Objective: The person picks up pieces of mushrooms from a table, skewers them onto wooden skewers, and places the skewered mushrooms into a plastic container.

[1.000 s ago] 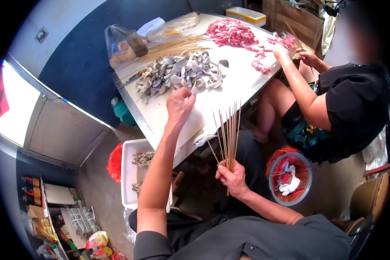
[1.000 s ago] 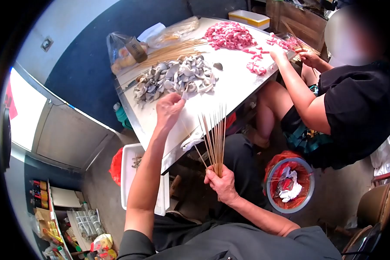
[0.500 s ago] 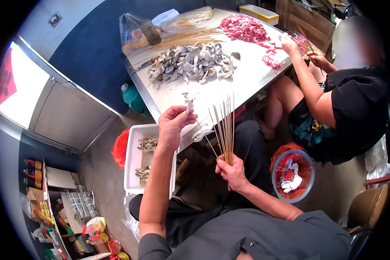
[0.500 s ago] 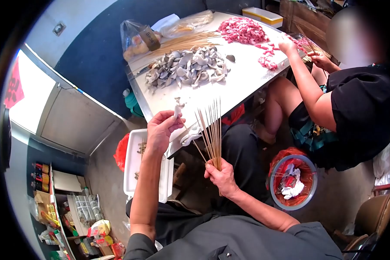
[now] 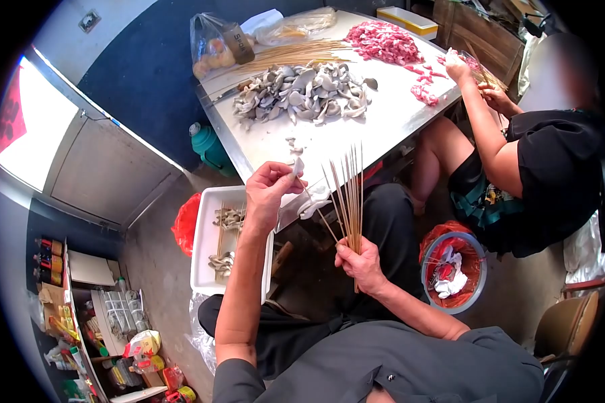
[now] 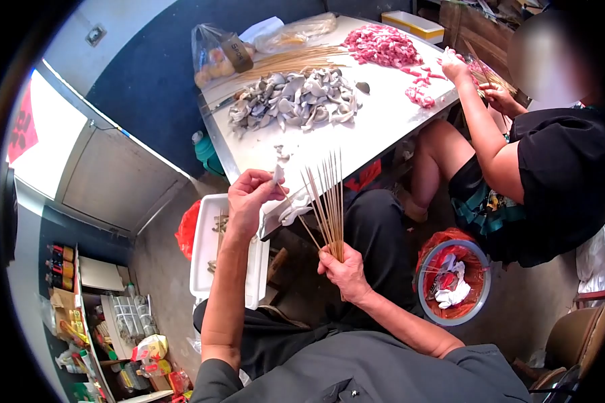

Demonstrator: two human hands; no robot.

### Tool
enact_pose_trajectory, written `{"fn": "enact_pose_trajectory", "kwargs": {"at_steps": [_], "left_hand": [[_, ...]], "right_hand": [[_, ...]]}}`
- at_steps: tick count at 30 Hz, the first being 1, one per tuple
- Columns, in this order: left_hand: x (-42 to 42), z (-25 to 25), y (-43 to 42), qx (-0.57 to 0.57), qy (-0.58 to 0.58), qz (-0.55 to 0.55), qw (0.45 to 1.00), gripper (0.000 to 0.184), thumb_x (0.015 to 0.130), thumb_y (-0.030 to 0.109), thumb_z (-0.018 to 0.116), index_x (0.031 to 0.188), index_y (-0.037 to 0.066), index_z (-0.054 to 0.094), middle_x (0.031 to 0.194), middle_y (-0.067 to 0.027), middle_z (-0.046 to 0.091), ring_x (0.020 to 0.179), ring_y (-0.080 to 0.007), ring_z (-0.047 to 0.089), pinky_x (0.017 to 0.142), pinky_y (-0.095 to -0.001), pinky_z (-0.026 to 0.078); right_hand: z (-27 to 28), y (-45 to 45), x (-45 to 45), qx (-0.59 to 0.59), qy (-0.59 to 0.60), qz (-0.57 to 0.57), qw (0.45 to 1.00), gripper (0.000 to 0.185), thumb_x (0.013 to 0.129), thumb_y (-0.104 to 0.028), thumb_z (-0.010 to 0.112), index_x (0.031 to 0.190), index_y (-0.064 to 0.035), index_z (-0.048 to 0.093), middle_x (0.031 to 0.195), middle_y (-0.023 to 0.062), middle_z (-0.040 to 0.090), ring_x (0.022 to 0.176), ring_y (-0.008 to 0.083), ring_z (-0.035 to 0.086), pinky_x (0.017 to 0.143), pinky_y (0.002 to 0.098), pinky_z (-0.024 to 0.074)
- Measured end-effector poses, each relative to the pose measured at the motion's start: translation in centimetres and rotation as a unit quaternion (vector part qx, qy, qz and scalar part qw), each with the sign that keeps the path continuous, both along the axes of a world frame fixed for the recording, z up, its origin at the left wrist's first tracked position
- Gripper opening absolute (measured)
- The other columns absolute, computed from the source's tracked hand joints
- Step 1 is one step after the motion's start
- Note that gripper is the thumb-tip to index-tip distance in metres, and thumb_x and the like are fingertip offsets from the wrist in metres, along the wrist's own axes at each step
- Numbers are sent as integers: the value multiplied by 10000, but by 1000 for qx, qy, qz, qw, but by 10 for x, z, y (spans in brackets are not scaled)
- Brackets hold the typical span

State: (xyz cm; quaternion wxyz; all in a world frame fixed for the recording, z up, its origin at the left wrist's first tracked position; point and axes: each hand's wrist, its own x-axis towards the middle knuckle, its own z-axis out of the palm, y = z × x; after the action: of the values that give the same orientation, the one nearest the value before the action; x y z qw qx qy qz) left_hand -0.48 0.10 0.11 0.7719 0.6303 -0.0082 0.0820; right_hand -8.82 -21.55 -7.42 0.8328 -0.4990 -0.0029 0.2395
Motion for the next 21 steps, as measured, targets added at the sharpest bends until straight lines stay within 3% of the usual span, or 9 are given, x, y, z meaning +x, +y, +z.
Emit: {"fn": "enact_pose_trajectory", "kwargs": {"at_steps": [3,5,7,9,13,16,17,19,21], "left_hand": [[-4,2,-1,55,5,-7,998,75,861,9,599,931,-15,611,862,-125,671,750,-163,662,689,-266,541],[-6,6,2,200,46,-91,974,87,838,-1,606,913,-19,646,840,-71,669,743,-96,615,702,-224,496],[-4,16,3,229,103,-141,958,123,813,16,612,919,-13,664,802,-19,651,704,-58,557,655,-201,455],[12,20,8,264,45,-178,947,132,820,21,609,935,-12,666,810,-27,656,753,-62,577,680,-213,468],[73,24,0,272,17,25,962,144,813,80,616,912,-7,673,831,-63,679,742,-107,626,657,-236,487],[129,14,-10,415,-102,95,899,173,774,115,656,886,-16,666,797,-89,654,675,-137,629,651,-266,492],[145,6,-12,413,-104,92,900,173,774,115,656,886,-16,666,797,-89,654,675,-137,629,651,-266,492],[169,-1,-19,529,-172,110,824,233,736,151,670,902,-12,671,803,-122,649,697,-208,633,671,-307,497],[181,-7,-24,544,-151,102,819,232,713,173,672,871,4,686,828,-142,646,737,-262,630,699,-336,498]], "right_hand": [[0,0,1,-1,8,-3,1000,88,924,-125,570,952,-49,536,665,43,578,432,25,373,392,169,273],[0,-1,2,-1,13,-4,1000,88,923,-126,572,950,-49,537,665,43,578,432,26,373,393,169,273],[-1,0,4,9,16,-19,1000,94,921,-130,576,949,-49,536,665,44,579,431,29,374,393,171,274],[-1,-1,8,16,12,-26,999,97,921,-132,577,950,-49,536,665,45,579,431,30,376,394,172,277],[3,-3,15,14,17,-40,999,83,923,-127,567,937,-48,545,656,18,572,456,24,396,414,173,297],[1,-4,14,10,21,-34,999,95,921,-135,572,944,-47,548,660,20,576,465,25,401,419,175,301],[1,-4,14,9,20,-38,999,95,921,-135,572,944,-47,548,660,20,576,465,25,401,419,175,301],[-1,-5,14,6,20,-34,999,122,917,-142,587,970,-44,535,668,49,584,447,37,396,399,174,293],[-5,-5,13,1,19,-40,999,130,918,-146,590,977,-43,538,671,48,586,452,36,401,405,171,296]]}}
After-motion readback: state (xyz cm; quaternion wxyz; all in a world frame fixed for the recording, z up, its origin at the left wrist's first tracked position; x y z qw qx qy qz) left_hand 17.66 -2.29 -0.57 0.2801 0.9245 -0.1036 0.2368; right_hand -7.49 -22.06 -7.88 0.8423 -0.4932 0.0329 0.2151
